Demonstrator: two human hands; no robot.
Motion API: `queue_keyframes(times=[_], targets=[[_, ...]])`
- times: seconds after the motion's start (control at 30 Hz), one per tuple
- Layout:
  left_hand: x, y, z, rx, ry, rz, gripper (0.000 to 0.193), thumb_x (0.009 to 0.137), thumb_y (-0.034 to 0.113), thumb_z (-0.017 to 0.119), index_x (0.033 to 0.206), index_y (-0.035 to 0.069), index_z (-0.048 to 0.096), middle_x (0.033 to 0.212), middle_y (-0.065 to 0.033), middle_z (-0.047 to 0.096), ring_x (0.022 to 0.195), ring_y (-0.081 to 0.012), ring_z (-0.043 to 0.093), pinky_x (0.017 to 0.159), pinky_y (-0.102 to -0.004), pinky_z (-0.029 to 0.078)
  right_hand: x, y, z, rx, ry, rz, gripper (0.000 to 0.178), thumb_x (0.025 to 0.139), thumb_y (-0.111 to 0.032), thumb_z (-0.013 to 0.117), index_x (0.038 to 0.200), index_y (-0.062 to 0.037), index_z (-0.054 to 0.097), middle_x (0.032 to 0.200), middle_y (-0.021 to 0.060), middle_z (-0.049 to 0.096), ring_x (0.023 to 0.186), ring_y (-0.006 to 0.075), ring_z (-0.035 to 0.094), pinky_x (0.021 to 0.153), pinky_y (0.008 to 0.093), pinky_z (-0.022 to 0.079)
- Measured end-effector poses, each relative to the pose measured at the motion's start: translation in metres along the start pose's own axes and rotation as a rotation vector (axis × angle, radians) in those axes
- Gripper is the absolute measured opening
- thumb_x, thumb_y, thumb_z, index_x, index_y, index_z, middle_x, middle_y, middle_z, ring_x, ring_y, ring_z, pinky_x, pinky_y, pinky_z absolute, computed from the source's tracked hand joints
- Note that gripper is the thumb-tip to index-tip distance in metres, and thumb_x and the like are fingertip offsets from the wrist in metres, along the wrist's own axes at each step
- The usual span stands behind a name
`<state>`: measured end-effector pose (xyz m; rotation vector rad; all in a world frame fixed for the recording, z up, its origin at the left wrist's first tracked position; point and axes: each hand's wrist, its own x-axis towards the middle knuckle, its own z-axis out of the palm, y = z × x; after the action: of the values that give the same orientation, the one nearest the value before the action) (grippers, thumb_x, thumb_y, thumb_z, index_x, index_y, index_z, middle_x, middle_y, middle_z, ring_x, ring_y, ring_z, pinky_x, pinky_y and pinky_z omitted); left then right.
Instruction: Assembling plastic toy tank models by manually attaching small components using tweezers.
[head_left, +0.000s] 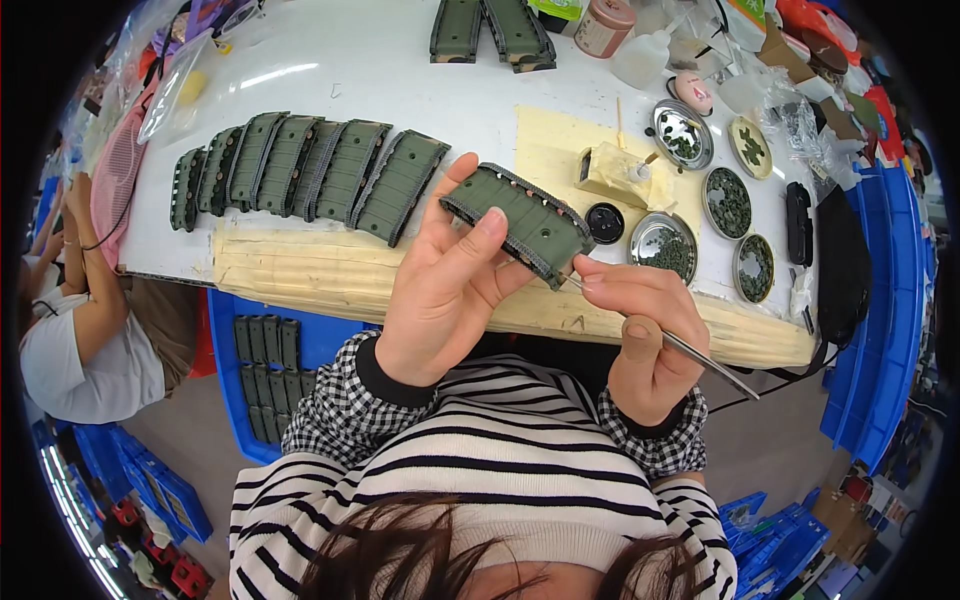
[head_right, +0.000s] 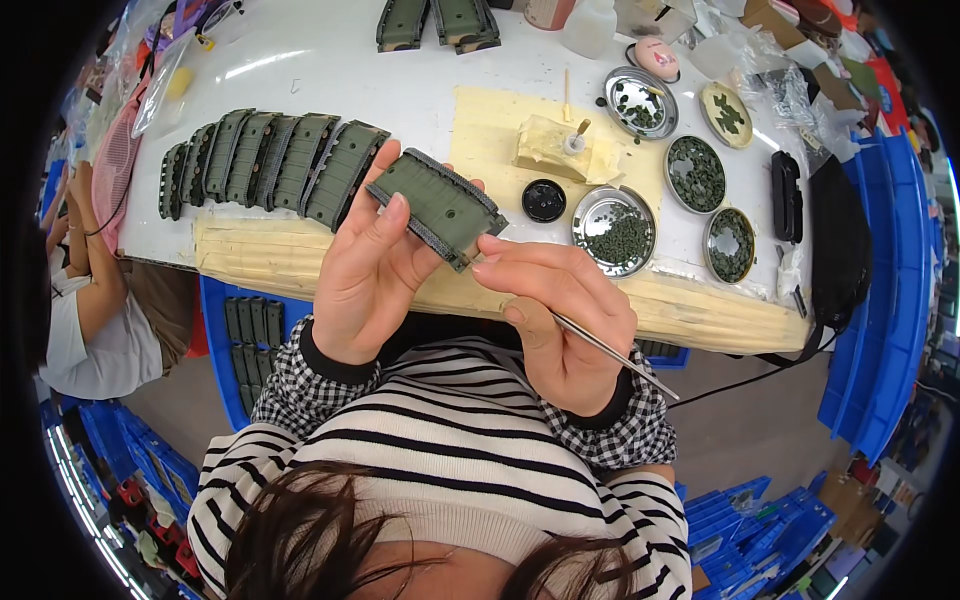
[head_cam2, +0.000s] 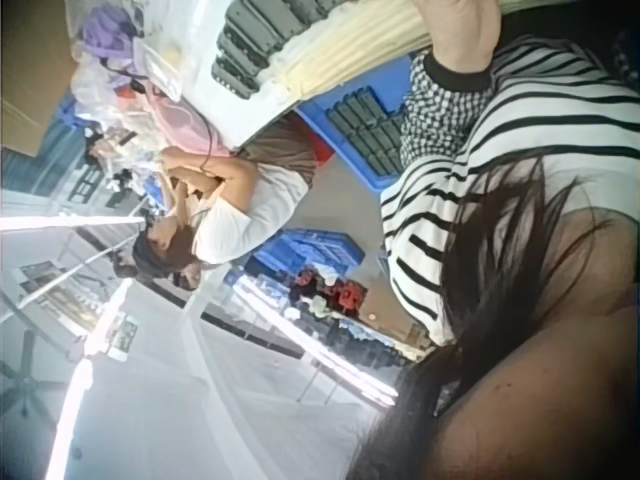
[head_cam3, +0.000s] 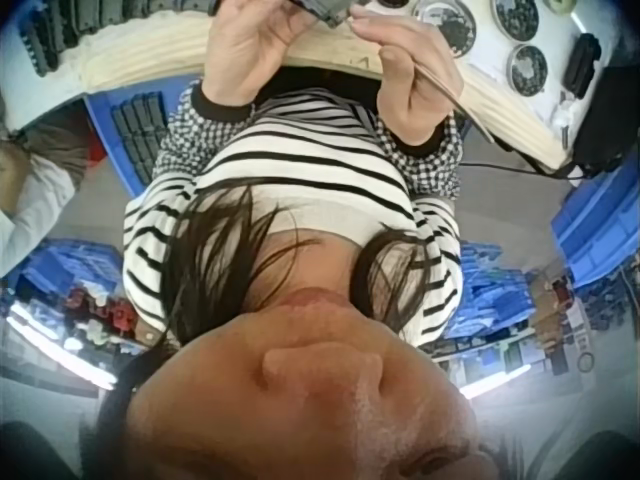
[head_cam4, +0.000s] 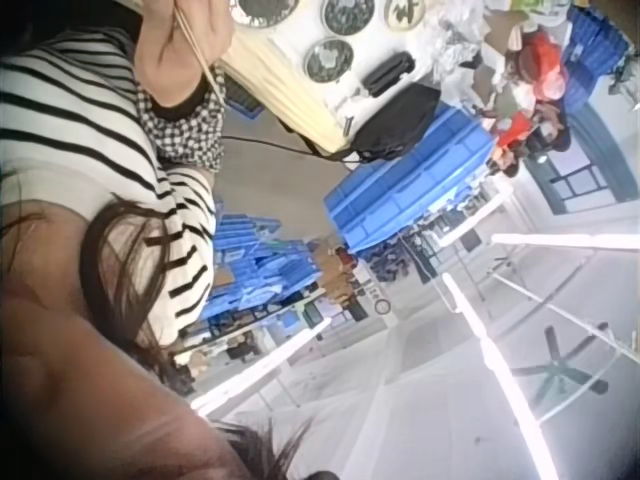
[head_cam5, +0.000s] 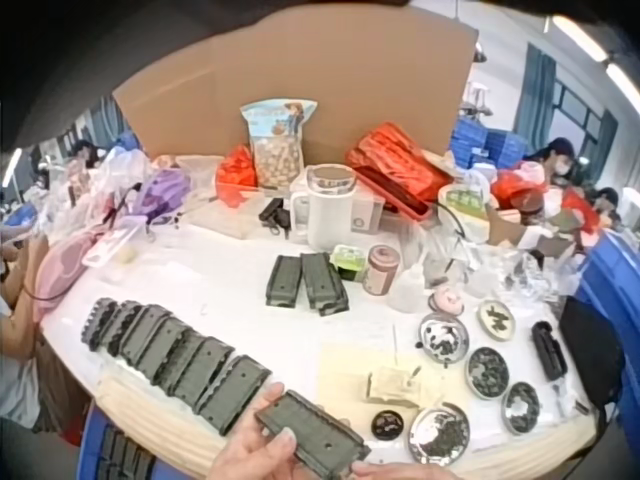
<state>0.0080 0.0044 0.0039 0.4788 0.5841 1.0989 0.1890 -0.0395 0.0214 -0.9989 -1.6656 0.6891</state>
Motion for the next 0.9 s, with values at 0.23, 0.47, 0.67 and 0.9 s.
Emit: queue_keyframes(times=[0.23,0.47,0.67,0.9], targets=[[0.0,-0.001,0.002,-0.021,0.0,0.002,0.048,0.102,0.014,0.043,0.146,0.013,0.023,0.135,-0.016,0.046,0.129,-0.035,0.046,0.1,-0.042,0.051,0.0,-0.002,0.0,-0.067,-0.016,-0.011,0.015,0.089,-0.001,0.059,0.101,0.0031,0.068,0.101,0.0184,0.067,0.097,0.0279,0.068,0.081,0.0317,0.054],[-0.001,-0.001,0.001,-0.035,-0.079,0.038,0.051,0.101,0.016,0.044,0.147,0.015,0.021,0.14,-0.0165,0.04,0.134,-0.0372,0.04,0.102,-0.0445,0.05,0.001,-0.015,-0.005,-0.184,-0.144,-0.035,0.027,0.08,0.003,0.066,0.107,0.0015,0.065,0.109,0.0179,0.064,0.104,0.0302,0.065,0.088,0.0353,0.055],[-0.001,-0.002,0.0,-0.022,-0.108,0.047,0.052,0.101,0.018,0.044,0.148,0.017,0.02,0.141,-0.0165,0.039,0.135,-0.0379,0.038,0.103,-0.0472,0.049,-0.002,-0.016,0.002,-0.185,-0.071,-0.032,0.04,0.101,-0.031,0.046,0.099,0.0038,0.067,0.103,0.0216,0.066,0.098,0.0303,0.067,0.084,0.0352,0.053],[-0.002,-0.003,0.001,-0.015,-0.113,0.049,0.053,0.101,0.019,0.044,0.149,0.018,0.02,0.142,-0.0161,0.038,0.136,-0.0379,0.037,0.103,-0.0477,0.048,-0.004,-0.015,0.001,-0.173,-0.069,-0.06,0.028,0.094,-0.02,0.052,0.101,0.0035,0.066,0.104,0.02,0.065,0.1,0.031,0.066,0.085,0.0361,0.054]])
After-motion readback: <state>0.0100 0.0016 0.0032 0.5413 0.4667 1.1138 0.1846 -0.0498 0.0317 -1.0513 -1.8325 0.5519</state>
